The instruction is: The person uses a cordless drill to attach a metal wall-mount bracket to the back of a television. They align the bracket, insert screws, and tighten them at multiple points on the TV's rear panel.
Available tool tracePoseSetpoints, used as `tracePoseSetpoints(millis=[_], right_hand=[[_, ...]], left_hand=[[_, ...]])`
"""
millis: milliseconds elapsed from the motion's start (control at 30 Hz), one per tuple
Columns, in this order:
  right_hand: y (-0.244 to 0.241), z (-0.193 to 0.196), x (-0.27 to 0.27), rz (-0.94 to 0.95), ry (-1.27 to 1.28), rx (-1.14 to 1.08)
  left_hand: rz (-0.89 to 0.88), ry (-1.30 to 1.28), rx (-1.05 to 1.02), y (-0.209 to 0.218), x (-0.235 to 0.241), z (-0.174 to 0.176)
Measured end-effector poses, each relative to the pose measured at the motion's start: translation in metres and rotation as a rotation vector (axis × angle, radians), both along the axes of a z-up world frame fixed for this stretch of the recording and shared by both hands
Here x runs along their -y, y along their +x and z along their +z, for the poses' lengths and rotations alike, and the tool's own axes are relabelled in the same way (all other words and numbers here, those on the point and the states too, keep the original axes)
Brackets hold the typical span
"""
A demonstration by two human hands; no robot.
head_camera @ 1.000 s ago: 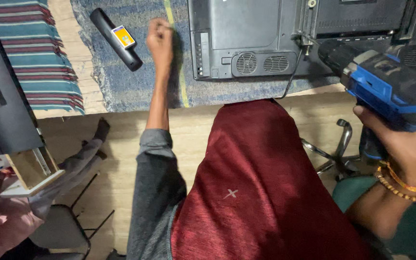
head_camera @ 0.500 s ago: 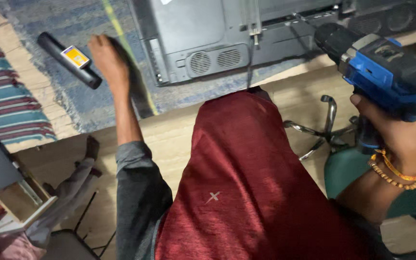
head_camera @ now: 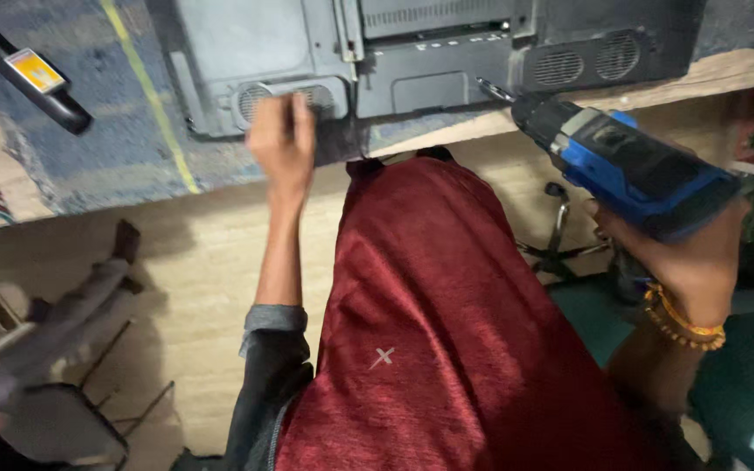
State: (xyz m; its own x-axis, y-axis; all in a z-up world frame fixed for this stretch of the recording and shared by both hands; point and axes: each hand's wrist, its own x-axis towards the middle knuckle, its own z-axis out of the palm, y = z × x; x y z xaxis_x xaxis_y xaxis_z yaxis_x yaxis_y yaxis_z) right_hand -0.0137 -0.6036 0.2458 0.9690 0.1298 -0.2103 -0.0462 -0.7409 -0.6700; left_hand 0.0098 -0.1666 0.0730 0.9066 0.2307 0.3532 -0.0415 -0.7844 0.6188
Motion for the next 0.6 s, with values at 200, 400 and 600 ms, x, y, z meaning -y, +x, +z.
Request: tracePoseSetpoints(millis=[200, 400, 600], right_hand=[[0.017, 0.013, 0.038, -0.003, 0.067, -0.03], [0.028, 0.021, 0.049, 0.135, -0.007, 0.067], [0.039, 0.017, 0.02, 0.131, 0.154, -0.048]], left_hand=[[0.177, 0.059, -0.28, -0.037, 0.086, -0.02], [0.13, -0.605, -0.295, -0.032, 0.129, -0.033], [0.056, -0.688, -0.397, 0.004, 0.155, -0.049]])
